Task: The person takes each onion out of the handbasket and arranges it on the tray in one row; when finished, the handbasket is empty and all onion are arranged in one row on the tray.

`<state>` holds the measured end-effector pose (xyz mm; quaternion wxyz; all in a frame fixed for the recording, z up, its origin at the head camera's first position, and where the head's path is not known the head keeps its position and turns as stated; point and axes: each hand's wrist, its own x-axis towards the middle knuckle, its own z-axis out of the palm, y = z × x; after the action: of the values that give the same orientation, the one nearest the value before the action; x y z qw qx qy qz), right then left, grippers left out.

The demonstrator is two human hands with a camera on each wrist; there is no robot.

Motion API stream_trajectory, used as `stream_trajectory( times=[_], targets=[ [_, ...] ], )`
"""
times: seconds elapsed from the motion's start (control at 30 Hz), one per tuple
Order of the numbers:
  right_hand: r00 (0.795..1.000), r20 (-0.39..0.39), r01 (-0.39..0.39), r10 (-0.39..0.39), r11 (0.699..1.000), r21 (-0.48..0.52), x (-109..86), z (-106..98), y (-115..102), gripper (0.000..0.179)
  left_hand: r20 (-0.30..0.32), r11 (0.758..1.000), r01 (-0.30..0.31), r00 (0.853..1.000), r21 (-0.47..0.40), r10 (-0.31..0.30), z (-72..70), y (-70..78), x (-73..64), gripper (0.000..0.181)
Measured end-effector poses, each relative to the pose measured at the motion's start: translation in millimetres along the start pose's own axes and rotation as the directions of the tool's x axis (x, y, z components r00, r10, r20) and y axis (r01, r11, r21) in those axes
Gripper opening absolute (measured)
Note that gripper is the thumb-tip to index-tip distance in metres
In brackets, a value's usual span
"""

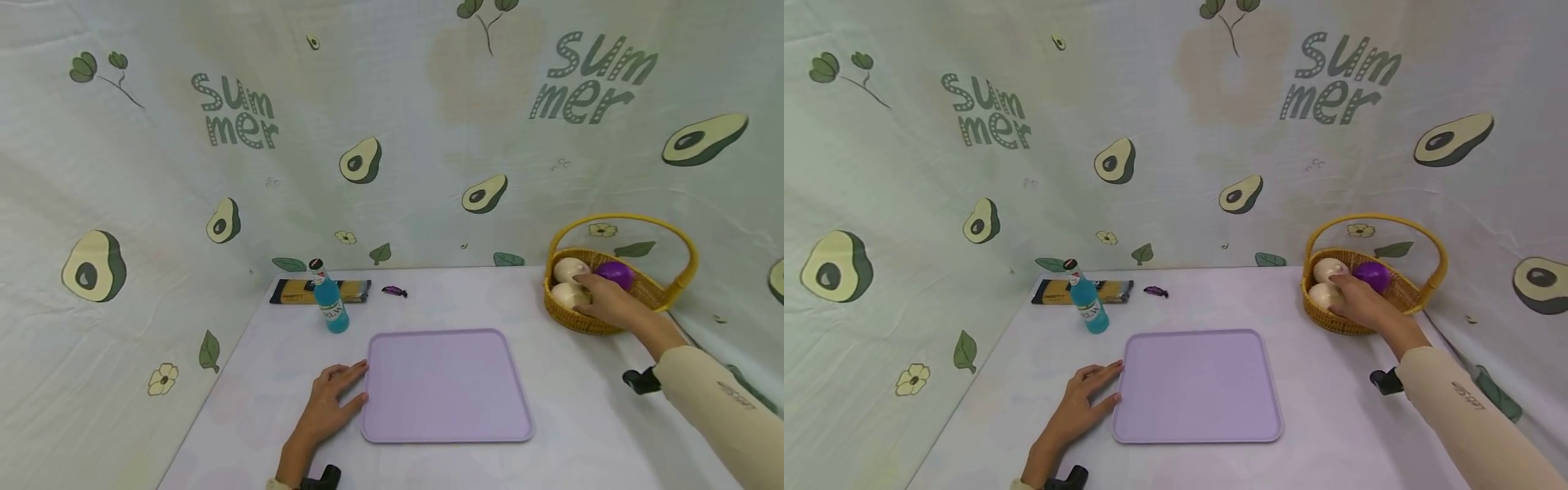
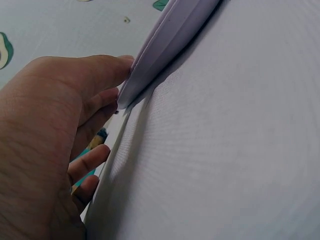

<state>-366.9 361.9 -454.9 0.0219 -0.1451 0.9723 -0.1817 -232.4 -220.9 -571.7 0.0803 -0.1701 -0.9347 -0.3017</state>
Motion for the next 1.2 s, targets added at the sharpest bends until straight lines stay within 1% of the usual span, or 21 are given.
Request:
stream_trajectory(
  times=[0.17,0.4,0.57,0.73,1.07,1.2],
  targets=[
    [1.0,0.019,0.013,-0.013,1.0,0.013,3.6,0.8,0.9,0.066,-0.001,1.0,-0.008,1.0,0.001,0.008,0.3,-0.7,0.7,0.057],
    [0.998,0.059,-0.003,0.003,1.0,0.013,10.4,3.9,7.8,0.065,0.002,1.0,0.003,1.0,0.006,-0.003,0.2,-0.5,0.1,0.057],
    [0.998,0.066,-0.003,0.002,1.0,0.015,13.1,7.1,13.7,0.064,0.006,1.0,0.003,1.0,0.001,-0.003,0.6,-0.6,1.1,0.058],
    [0.997,0.074,-0.003,0.002,1.0,0.02,15.1,8.4,13.7,0.064,0.017,1.0,0.006,1.0,0.004,-0.006,0.3,-0.4,1.6,0.058],
    [0.997,0.075,0.011,-0.012,1.0,0.018,18.8,11.0,18.1,0.061,0.008,1.0,0.02,1.0,0.004,-0.02,0.2,-0.3,3.8,0.057],
    [0.998,0.068,0.014,-0.015,1.0,0.016,19.6,9.8,21.6,0.063,0.017,1.0,0.02,1.0,-0.002,-0.02,0.6,-1.0,4.3,0.057]
  ],
)
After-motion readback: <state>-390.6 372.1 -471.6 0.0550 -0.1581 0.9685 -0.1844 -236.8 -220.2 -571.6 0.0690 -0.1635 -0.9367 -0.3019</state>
